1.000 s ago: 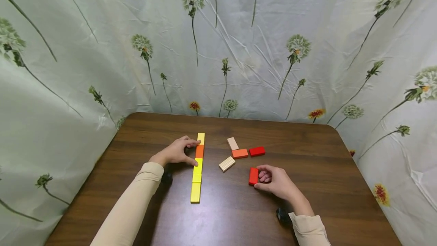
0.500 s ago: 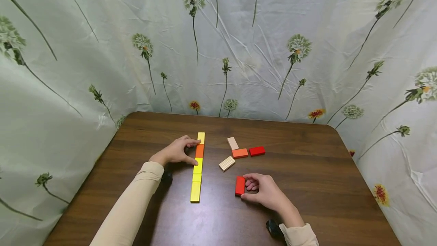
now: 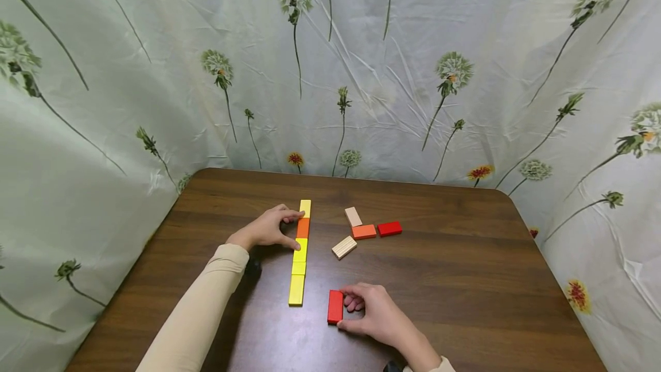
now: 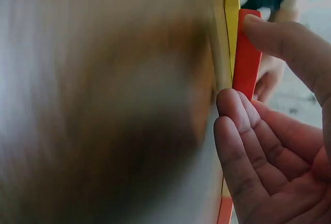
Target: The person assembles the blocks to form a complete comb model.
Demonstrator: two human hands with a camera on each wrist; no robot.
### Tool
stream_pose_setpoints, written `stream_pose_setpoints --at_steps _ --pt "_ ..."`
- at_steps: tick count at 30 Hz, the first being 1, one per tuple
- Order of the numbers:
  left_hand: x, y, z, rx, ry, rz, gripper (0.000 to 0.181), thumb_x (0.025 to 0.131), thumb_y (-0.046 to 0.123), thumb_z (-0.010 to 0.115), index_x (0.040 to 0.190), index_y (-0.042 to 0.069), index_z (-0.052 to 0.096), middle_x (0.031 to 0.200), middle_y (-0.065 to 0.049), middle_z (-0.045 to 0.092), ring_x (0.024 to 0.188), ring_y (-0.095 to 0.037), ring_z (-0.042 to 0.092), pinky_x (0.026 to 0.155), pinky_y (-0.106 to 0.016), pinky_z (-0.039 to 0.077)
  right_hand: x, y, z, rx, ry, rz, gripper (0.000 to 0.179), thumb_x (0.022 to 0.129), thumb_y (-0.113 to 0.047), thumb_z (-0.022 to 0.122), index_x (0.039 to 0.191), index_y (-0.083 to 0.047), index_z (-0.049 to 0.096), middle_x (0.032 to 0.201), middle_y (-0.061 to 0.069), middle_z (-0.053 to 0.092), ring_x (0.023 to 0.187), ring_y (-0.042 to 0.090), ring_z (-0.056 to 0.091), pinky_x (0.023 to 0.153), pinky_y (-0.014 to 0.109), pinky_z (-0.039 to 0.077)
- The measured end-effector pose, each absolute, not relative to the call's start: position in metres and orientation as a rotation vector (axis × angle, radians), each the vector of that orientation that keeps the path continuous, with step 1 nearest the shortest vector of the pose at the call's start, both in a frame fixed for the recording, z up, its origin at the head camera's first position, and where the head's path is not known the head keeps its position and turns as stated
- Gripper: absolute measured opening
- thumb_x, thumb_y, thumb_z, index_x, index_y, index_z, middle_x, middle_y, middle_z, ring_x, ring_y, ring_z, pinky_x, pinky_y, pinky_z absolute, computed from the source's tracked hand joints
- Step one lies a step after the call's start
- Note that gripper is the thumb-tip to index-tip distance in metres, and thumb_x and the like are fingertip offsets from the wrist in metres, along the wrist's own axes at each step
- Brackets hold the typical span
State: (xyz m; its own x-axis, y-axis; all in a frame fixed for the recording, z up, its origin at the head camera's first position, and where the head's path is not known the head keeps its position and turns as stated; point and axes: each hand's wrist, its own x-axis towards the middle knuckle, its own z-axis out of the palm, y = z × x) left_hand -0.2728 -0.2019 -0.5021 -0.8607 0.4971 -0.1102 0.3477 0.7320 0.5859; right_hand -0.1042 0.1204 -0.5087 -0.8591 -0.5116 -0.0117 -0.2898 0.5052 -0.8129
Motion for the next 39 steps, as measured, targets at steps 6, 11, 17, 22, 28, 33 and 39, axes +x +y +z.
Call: stream_pose_setpoints --at_steps 6,11,17,22,28,33,39 --pt "-0.272 -0.202 -0.502 0.659 2.679 0.823 0.09 0.076 0.039 0.099 0.153 0.012 0.061 0.119 -0.008 0.059 0.111 -0.023 0.055 0.102 -0.045 0.048 -0.091 0.104 -0.508 -0.761 2.465 -1.283 0.047 0.079 -0.019 0.098 0.118 -0.003 0.077 0.093 -0.006 0.07 0.082 -0.005 0.061 0.077 0.019 0.057" --pt "-0.272 -0.202 -0.502 0.663 2.68 0.826 0.09 0.076 0.039 0.1 0.153 0.012 0.062 0.119 -0.008 0.06 0.111 -0.023 0.055 0.102 -0.045 0.048 -0.085 0.094 -0.508 -0.816 2.468 -1.254 0.048 0.079 -0.02 0.098 0.119 -0.003 0.077 0.092 -0.008 0.069 0.082 -0.007 0.06 0.076 0.017 0.056" --pt "-0.272 -0.202 -0.502 0.671 2.682 0.837 0.09 0.076 0.039 0.1 0.152 0.012 0.062 0.119 -0.008 0.06 0.111 -0.023 0.056 0.102 -0.045 0.048 -0.083 0.085 -0.506 -0.842 2.481 -1.165 0.049 0.079 -0.022 0.097 0.122 -0.006 0.078 0.089 -0.013 0.066 0.081 -0.009 0.057 0.077 0.014 0.054" --pt "-0.272 -0.202 -0.502 0.669 2.681 0.832 0.089 0.076 0.04 0.099 0.152 0.012 0.062 0.121 -0.008 0.06 0.112 -0.023 0.056 0.103 -0.045 0.049 -0.079 0.078 -0.504 -0.873 2.483 -1.133 0.05 0.08 -0.023 0.097 0.124 -0.008 0.078 0.088 -0.014 0.067 0.081 -0.009 0.056 0.077 0.013 0.052" --pt "-0.273 -0.202 -0.503 0.662 2.673 0.843 0.091 0.075 0.042 0.099 0.153 0.013 0.062 0.121 -0.007 0.06 0.113 -0.024 0.056 0.104 -0.047 0.049 -0.077 0.068 -0.504 -0.94 2.53 -1.067 0.05 0.081 -0.028 0.096 0.125 -0.011 0.078 0.088 -0.016 0.065 0.082 -0.01 0.055 0.076 0.01 0.048" --pt "-0.273 -0.202 -0.503 0.654 2.666 0.845 0.091 0.075 0.041 0.099 0.153 0.013 0.062 0.123 -0.007 0.06 0.114 -0.024 0.057 0.105 -0.047 0.049 -0.076 0.062 -0.505 -0.964 2.582 -1.013 0.05 0.081 -0.03 0.096 0.123 -0.012 0.079 0.088 -0.016 0.065 0.082 -0.01 0.055 0.076 0.007 0.046" --pt "-0.273 -0.203 -0.504 0.655 2.671 0.842 0.09 0.075 0.041 0.099 0.152 0.013 0.062 0.122 -0.007 0.06 0.113 -0.023 0.056 0.105 -0.046 0.049 -0.077 0.057 -0.504 -0.952 2.591 -0.983 0.051 0.08 -0.03 0.096 0.124 -0.012 0.079 0.086 -0.017 0.063 0.08 -0.01 0.053 0.073 0.007 0.044"
